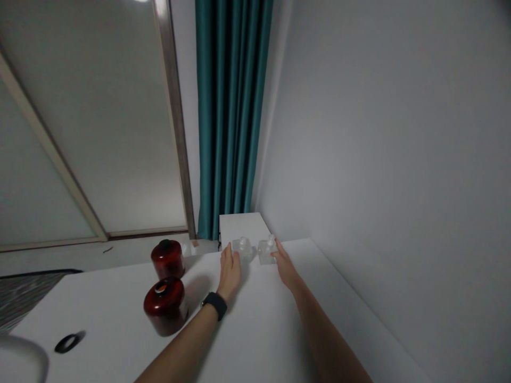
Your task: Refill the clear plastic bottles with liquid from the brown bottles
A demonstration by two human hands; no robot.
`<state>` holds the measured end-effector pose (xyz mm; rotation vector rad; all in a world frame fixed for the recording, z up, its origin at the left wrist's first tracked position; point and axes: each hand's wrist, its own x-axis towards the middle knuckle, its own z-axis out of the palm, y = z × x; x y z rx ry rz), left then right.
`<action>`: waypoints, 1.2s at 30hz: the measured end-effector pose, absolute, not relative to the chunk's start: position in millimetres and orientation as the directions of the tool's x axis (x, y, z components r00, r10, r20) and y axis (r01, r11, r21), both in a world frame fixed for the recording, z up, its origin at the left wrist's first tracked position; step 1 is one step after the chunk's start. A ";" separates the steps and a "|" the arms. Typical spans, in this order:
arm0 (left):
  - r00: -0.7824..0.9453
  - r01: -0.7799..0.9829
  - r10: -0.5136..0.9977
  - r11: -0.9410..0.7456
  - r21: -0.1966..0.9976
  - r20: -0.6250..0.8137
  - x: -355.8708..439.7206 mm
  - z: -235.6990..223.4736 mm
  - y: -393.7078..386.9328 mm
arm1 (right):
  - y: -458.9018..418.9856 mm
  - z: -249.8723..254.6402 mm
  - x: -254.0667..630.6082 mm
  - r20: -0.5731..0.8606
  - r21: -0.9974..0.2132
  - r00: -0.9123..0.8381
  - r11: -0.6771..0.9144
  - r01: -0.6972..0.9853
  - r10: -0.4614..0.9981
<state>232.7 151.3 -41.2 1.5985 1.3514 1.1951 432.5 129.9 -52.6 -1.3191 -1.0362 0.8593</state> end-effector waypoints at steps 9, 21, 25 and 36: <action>0.082 0.240 0.987 -0.154 0.959 0.138 238.8 -51.3 161.9 | 150.6 -55.6 413.4 0.079 -0.997 0.386 0.076 0.024 0.919; 0.101 0.238 0.983 -0.175 0.955 0.155 238.8 -53.2 162.6 | 152.1 -53.3 404.1 0.115 -0.993 0.358 0.110 0.033 0.927; 0.109 0.257 0.981 -0.182 0.949 0.158 239.7 -52.3 161.6 | 151.2 -53.6 400.6 0.115 -0.993 0.358 0.111 0.031 0.927; 0.123 0.304 0.977 -0.203 0.931 0.173 242.0 -49.6 159.3 | 149.5 -54.3 399.0 0.141 -0.990 0.365 0.136 0.040 0.920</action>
